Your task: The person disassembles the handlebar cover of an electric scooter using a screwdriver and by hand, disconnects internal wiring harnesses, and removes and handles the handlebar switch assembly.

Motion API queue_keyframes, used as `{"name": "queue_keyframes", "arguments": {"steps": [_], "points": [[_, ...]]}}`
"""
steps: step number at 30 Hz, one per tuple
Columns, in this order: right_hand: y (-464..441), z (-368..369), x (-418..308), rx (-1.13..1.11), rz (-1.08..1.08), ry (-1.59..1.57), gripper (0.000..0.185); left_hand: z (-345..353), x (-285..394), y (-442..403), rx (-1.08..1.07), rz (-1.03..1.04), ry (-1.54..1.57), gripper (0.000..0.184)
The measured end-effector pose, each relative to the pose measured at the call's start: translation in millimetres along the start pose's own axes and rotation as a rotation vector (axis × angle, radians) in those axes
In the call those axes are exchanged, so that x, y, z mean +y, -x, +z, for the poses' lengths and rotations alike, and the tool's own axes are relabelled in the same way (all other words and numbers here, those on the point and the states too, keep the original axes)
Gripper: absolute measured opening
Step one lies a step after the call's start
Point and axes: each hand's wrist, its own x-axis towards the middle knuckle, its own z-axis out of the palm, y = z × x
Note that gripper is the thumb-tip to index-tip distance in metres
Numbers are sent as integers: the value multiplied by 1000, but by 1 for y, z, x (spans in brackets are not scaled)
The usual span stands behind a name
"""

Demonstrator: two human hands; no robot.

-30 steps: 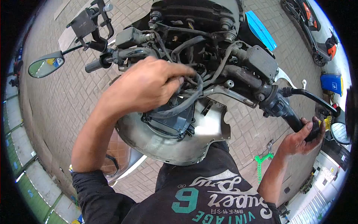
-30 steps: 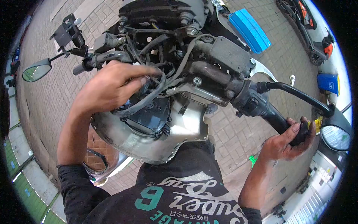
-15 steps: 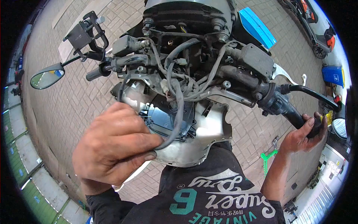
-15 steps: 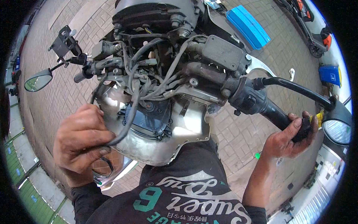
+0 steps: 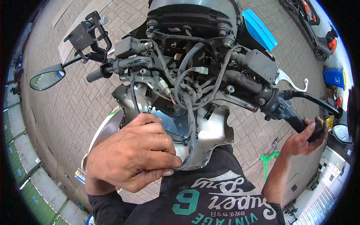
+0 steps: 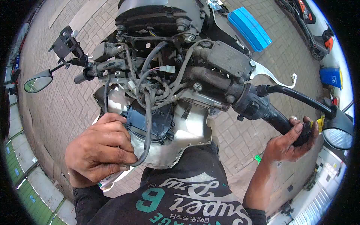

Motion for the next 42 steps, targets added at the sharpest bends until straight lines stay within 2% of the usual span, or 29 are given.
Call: {"name": "queue_keyframes", "arguments": {"steps": [4, 7, 9, 11, 14, 17, 20, 23, 26, 30, 37, 42], "points": [[0, -1, 3, 2, 6, -11, 39, -1, -1, -5, 69, -42, -98, 20], [1, -1, 0, 3, 14, -27, 39, -2, -11, -19, 435, -97, 24, 28], [-1, 1, 0, 2, -2, -29, 39, -17, -26, -39, 582, -269, -22, 34], [-1, 3, -3, 2, 13, -10, 39, -37, -33, -69, 525, -531, -171, 37], [0, 1, -1, -9, 15, -30, 39, -31, -73, -99, 412, -509, -360, 41], [0, 4, -5, 6, 10, -3, 38, -19, -65, -103, 489, -565, -387, 36], [-1, 9, -8, 27, 18, 15, 38, -5, -63, -76, 580, -250, -656, 30], [2, 6, -6, 21, 22, 11, 38, -5, -35, -42, 274, -278, -590, 32], [1, 4, -1, 7, -2, -20, 39, 0, -28, -24, 161, -315, -701, 38], [2, 5, -2, 27, -3, -11, 38, 10, -31, -24, 248, -156, -751, 40], [0, 2, 1, 0, 6, 0, 37, 5, -26, -35, 215, -196, -783, 40], [-1, 4, -2, 14, 29, 44, 37, 1, -20, -43, 202, -193, -825, 34]]}}
